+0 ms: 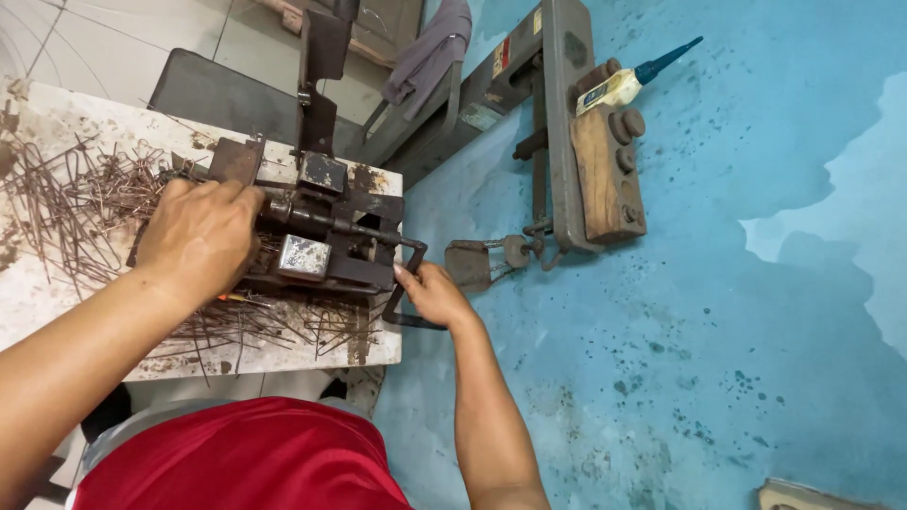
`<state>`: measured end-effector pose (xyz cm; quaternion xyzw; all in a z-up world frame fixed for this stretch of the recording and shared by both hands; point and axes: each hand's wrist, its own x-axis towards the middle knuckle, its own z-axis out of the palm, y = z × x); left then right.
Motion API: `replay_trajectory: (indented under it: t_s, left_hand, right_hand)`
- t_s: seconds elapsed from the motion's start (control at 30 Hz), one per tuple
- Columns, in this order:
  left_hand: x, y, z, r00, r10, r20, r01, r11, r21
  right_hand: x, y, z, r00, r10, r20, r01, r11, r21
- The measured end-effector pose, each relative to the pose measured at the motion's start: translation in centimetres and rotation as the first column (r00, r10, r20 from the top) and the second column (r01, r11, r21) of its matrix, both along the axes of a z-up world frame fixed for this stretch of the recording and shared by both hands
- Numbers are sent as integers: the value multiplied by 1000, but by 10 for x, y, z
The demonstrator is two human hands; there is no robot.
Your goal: Operating a manual machine to cut and form small metal pins from wire
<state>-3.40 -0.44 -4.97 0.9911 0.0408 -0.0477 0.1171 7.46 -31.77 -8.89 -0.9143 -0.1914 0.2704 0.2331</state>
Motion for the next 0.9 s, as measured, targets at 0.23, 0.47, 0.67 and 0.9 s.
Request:
replay_trajectory:
  t_s: [0.23,0.47,0.67,0.9]
  left_hand:
    - [-5,-4,18,1000,-2,-8,2,1000,2]
    - [-2,-2,4,998,-30,54,26,997,70]
    - [-2,-5,51,987,-28,-159,40,997,71]
    - [70,13,134,991,86,105,-71,987,-144]
  right_hand:
    - [23,10,-25,983,44,179,-61,994,91]
    - [27,4,-41,982,69,176,-91,988,121]
    - [-11,0,-23,995,77,-61,-76,997,26]
    - [-15,-2,-99,986,164,40,-140,927,-348]
